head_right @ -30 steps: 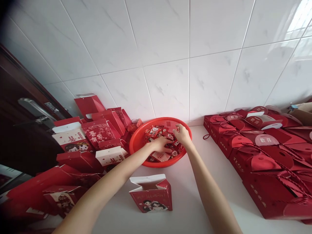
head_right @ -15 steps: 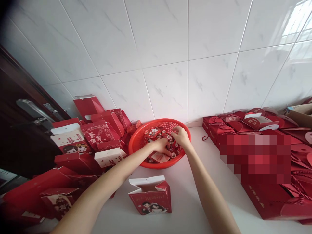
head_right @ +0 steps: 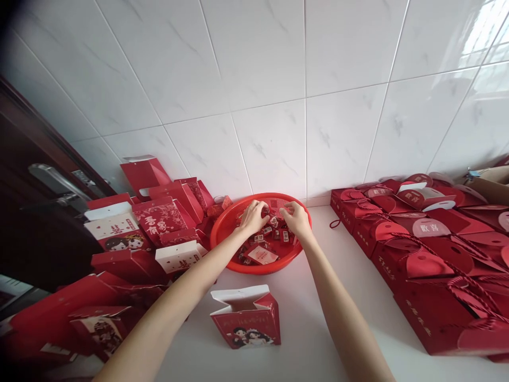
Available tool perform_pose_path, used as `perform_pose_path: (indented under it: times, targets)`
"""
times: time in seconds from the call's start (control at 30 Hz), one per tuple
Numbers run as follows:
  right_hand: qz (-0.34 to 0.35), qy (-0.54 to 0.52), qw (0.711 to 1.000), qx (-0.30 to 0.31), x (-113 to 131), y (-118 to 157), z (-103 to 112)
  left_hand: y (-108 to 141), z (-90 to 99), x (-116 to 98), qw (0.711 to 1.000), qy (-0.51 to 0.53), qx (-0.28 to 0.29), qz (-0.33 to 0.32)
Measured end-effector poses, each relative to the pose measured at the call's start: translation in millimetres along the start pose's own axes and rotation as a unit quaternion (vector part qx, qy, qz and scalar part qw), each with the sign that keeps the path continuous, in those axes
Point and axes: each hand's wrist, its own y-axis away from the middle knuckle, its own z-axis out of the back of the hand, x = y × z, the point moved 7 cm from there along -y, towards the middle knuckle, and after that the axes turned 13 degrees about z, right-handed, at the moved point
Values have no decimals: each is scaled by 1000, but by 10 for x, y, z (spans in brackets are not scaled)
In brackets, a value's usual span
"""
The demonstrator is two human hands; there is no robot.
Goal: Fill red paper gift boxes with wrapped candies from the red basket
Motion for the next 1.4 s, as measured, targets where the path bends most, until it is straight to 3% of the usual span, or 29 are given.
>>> perform_pose_path:
  times: [0.13, 0.27, 0.43, 0.87, 1.0, 1.2, 1.33, 1.4]
  targets:
    - [11, -37, 997, -60, 40, -5, 113, 50, -206, -260, 990, 6, 84, -111]
    - [-9, -84, 991, -108, 18, 4, 185, 173, -589, -566, 949, -4, 208, -235]
    - [-15, -101, 989, -105, -18, -9, 165, 111, -776, -637, 947, 11, 216, -236]
    - [-20, -104, 991, -86, -25, -4, 135, -19, -609, -480, 962, 98, 210, -147]
    - [-18, -90, 992, -84, -56, -14, 144, -115, -426, -400, 959, 182, 175, -124]
    - [-3, -113, 992, -53, -44, -33, 95, -222, -53, -149, 929, 326, 132, -118]
    - [9, -201, 979, 33, 84, 6, -36, -215, 18, -7, 884, 434, 149, -83]
    - [8, -210, 977, 37, 125, 25, -36, -200, 18, 39, 861, 483, 152, -49]
